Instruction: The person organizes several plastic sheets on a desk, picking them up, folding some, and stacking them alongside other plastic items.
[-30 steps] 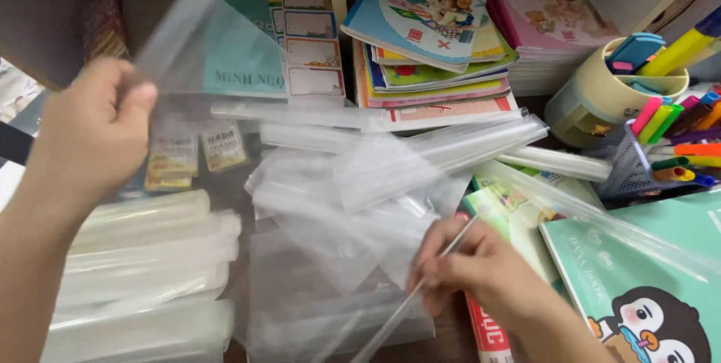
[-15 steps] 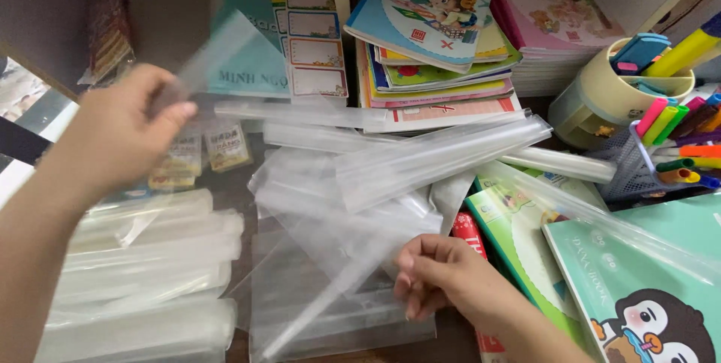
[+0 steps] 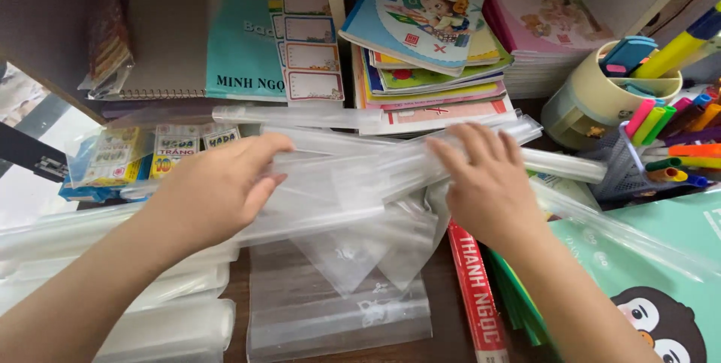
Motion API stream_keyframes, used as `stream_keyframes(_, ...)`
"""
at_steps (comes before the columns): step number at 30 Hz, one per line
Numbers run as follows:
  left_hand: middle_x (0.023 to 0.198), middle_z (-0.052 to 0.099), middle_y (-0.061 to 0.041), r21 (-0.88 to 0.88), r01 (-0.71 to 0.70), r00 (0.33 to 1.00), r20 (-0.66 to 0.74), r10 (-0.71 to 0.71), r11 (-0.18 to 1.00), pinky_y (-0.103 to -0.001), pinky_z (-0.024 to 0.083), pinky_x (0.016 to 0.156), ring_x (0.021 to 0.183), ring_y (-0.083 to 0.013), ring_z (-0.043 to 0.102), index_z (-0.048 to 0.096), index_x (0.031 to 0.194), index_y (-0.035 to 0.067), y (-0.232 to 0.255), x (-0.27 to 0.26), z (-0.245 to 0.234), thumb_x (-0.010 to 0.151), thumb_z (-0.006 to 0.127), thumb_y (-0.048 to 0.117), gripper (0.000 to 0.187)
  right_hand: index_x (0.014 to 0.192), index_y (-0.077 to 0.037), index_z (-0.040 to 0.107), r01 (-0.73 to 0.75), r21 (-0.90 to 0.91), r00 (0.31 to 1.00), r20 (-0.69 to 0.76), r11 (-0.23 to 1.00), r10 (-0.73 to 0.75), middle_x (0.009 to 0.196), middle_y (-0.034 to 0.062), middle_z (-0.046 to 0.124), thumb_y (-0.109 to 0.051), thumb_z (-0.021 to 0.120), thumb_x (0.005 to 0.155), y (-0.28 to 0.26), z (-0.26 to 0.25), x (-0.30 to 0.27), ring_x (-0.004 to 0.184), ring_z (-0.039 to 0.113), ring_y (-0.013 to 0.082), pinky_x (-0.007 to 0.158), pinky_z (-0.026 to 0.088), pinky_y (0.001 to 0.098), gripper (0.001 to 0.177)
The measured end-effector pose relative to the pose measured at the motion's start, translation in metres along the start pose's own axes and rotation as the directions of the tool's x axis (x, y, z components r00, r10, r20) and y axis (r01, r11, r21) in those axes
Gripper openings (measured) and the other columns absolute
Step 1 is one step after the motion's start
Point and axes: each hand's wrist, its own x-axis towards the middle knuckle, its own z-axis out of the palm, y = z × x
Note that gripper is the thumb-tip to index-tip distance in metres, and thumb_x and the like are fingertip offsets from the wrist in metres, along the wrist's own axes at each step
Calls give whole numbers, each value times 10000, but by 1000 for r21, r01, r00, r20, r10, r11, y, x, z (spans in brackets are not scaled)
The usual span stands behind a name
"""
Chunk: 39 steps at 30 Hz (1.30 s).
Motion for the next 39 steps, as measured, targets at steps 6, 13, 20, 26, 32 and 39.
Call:
stream_keyframes(6,1010,723,-98,-72,-162,985,-64,158,984,-404,549,710,819,-318,698,634,1152,132,11,5,-22,912,667,207,253,1257,-139,643,79,-166,993,104,983,-63,1124,82,640,-98,631,851,0,24,26,1137,618,278,1132,386,624,408)
stream_keyframes(13,672,686,-71,-738,445,859,512,-8,506,-299,541,473,526,-129,655,657,1148,22,14,0,-47,976,608,184,241,1252,-104,650,203,-217,977,-23,955,-212,1020,86,681,-149,662,832,9,29,27,1060,649,292,1035,448,549,422)
stream_keyframes(20,660,613,-15,-646,581,677,721,147,495,-262,457,460,485,-80,552,666,1151,23,23,4,1,963,578,206,277,1229,-45,667,-268,284,963,74,920,258,962,191,719,-127,751,741,38,-13,41,885,692,389,809,537,485,501)
stream_keyframes(26,862,746,-24,-404,244,810,585,45,882,-307,553,762,802,-132,690,688,1228,108,23,30,60,912,650,267,356,1210,-15,677,-373,376,926,101,848,363,1000,197,718,-150,740,843,46,-66,45,858,710,352,787,553,451,396)
stream_keyframes(32,1036,738,-13,-410,162,789,600,132,897,-323,500,873,951,-136,645,704,1284,197,24,64,87,881,732,279,413,1111,-171,786,-320,575,824,561,753,-78,993,25,804,-141,758,724,10,-106,26,849,760,221,761,587,362,389)
stream_keyframes(39,1092,724,-90,-560,434,597,766,240,706,-320,568,897,977,-157,657,603,1404,158,2,89,97,816,728,57,609,880,-117,708,-174,548,707,648,818,-284,901,131,721,-70,639,759,-52,-54,39,908,697,359,793,529,502,147)
